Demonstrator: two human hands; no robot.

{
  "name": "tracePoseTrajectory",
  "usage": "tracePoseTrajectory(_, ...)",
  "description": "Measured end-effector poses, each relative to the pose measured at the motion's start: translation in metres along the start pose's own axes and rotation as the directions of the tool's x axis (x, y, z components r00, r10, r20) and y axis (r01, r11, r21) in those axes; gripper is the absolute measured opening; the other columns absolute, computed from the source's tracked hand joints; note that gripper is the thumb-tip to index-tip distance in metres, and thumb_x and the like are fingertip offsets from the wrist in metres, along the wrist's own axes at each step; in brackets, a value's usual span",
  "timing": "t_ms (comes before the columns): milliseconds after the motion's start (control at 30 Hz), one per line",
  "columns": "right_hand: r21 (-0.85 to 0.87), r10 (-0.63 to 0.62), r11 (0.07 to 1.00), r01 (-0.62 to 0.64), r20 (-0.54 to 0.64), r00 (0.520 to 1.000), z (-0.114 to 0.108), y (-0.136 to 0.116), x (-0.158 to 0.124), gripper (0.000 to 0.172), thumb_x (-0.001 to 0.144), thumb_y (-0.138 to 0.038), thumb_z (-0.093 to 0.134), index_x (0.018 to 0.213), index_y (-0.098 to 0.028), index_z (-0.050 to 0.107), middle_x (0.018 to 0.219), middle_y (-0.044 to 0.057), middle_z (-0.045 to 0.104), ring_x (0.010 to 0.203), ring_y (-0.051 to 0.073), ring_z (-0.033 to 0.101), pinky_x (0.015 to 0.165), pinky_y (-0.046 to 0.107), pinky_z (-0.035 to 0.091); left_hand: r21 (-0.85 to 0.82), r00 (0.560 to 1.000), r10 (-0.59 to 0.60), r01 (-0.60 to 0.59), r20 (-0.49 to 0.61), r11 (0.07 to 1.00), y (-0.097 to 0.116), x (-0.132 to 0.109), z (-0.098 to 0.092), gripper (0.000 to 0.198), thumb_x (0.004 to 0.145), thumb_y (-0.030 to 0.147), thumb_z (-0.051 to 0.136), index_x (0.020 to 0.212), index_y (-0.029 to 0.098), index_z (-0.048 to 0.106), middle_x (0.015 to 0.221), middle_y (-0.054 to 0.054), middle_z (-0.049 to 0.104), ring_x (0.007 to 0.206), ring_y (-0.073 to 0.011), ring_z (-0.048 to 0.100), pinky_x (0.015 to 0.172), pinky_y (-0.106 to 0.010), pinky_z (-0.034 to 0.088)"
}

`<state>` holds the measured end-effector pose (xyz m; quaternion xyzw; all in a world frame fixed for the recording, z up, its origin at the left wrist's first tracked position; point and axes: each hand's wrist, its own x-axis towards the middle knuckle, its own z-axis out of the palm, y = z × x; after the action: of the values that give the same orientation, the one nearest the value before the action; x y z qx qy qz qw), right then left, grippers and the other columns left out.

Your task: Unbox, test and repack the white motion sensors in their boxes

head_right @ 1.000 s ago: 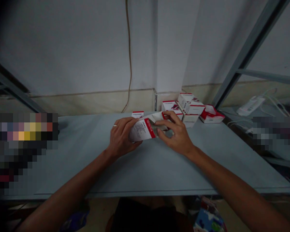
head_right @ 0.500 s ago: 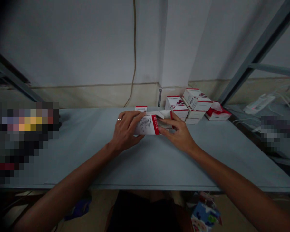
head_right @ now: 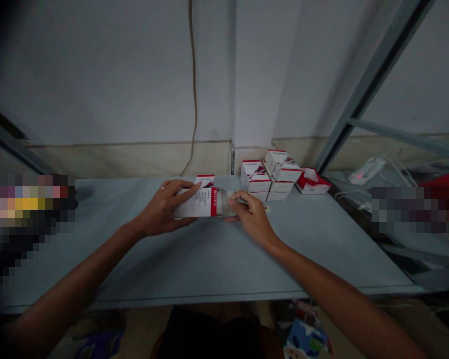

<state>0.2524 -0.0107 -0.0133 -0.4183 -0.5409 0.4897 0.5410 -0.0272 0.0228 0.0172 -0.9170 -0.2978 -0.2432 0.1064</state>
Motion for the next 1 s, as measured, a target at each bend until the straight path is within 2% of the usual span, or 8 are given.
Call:
tracePoseTrajectory(133, 0.300, 0.172, 0.941, -0.157, -0.022, 0.985, 0.006, -0.003, -0.003, 0.038, 0.076, -0.050, 0.085, 0.079, -0.025, 0.057, 0.080, -0.003, 0.067, 0.072, 0.020, 0.070, 0.061, 0.039, 0.068, 0.054, 0.994, -0.031, 0.025, 0.109, 0.998, -0.010, -0.012, -0.032, 0.090, 0.088, 0.040, 0.078, 0.165, 0.028, 0.033, 0.141, -0.017, 0.059, 0.127, -0.0352, 0.059, 0.108, -0.055, 0.047)
tracePoseTrajectory(233, 0.386, 0.206, 0.911, -0.149, -0.113, 0.972, 0.004, -0.003, 0.000, 0.033, 0.076, -0.043, 0.081, 0.079, -0.025, 0.054, 0.076, -0.004, 0.064, 0.066, 0.018, 0.067, 0.059, 0.039, 0.067, 0.090, 0.981, -0.097, 0.083, 0.170, 0.992, -0.013, -0.025, -0.045, 0.088, 0.086, 0.044, 0.078, 0.162, 0.027, 0.038, 0.141, -0.016, 0.058, 0.125, -0.0355, 0.060, 0.105, -0.053, 0.051)
tracePoseTrajectory(433, 0.383, 0.114, 0.923, 0.033, -0.355, 0.928, -0.007, -0.001, 0.013, 0.025, 0.077, -0.039, 0.076, 0.079, -0.024, 0.057, 0.076, -0.005, 0.061, 0.066, 0.014, 0.059, 0.057, 0.030, 0.065, 0.017, 0.920, -0.180, 0.186, 0.348, 0.982, -0.010, -0.048, -0.028, 0.081, 0.088, 0.050, 0.077, 0.159, 0.027, 0.045, 0.139, -0.014, 0.062, 0.112, -0.0291, 0.068, 0.096, -0.044, 0.058)
tracePoseTrajectory(567, 0.427, 0.086, 0.900, 0.092, -0.380, 0.921, -0.010, -0.001, 0.015, 0.026, 0.075, -0.039, 0.078, 0.081, -0.023, 0.058, 0.080, -0.003, 0.065, 0.070, 0.015, 0.065, 0.054, 0.029, 0.064, -0.071, 0.957, -0.107, 0.131, 0.271, 0.989, 0.002, -0.036, -0.001, 0.066, 0.090, 0.050, 0.077, 0.146, 0.022, 0.059, 0.136, -0.016, 0.065, 0.121, -0.0318, 0.065, 0.104, -0.049, 0.057)
tracePoseTrajectory(700, 0.465, 0.085, 0.879, 0.103, -0.367, 0.926, -0.005, 0.002, 0.013, 0.026, 0.074, -0.037, 0.077, 0.075, -0.022, 0.055, 0.075, -0.004, 0.062, 0.067, 0.014, 0.065, 0.054, 0.028, 0.065, -0.003, 0.972, -0.057, 0.059, 0.228, 0.998, 0.017, -0.016, 0.019, 0.069, 0.086, 0.051, 0.082, 0.143, 0.017, 0.061, 0.141, -0.020, 0.063, 0.128, -0.0373, 0.058, 0.107, -0.057, 0.053)
tracePoseTrajectory(767, 0.486, 0.089, 0.868, 0.100, -0.350, 0.932, -0.002, 0.004, 0.011, 0.025, 0.075, -0.034, 0.075, 0.072, -0.022, 0.054, 0.073, -0.005, 0.061, 0.065, 0.013, 0.065, 0.054, 0.029, 0.066, 0.006, 0.986, -0.075, 0.075, 0.150, 0.997, 0.024, -0.010, 0.022, 0.069, 0.087, 0.057, 0.079, 0.141, 0.017, 0.063, 0.142, -0.020, 0.064, 0.128, -0.0392, 0.056, 0.106, -0.059, 0.051)
tracePoseTrajectory(900, 0.557, 0.101, 0.828, 0.068, -0.268, 0.958, 0.007, 0.005, 0.003, 0.021, 0.077, -0.031, 0.073, 0.075, -0.022, 0.054, 0.075, -0.005, 0.062, 0.064, 0.013, 0.064, 0.055, 0.031, 0.067, -0.265, 0.965, -0.262, 0.248, -0.018, 0.932, 0.037, 0.002, 0.015, 0.055, 0.107, 0.062, 0.041, 0.109, 0.018, 0.075, 0.110, -0.013, 0.075, 0.104, -0.0277, 0.064, 0.093, -0.045, 0.053)
tracePoseTrajectory(1000, 0.602, 0.120, 0.798, 0.017, -0.186, 0.975, 0.011, 0.003, -0.002, 0.018, 0.077, -0.029, 0.072, 0.082, -0.024, 0.056, 0.083, -0.005, 0.066, 0.067, 0.013, 0.064, 0.059, 0.033, 0.068, -0.497, 0.874, -0.485, 0.437, 0.037, 0.750, 0.044, 0.017, 0.007, 0.060, 0.109, 0.058, 0.035, 0.079, 0.018, 0.068, 0.077, -0.003, 0.069, 0.072, -0.0163, 0.060, 0.070, -0.030, 0.048)
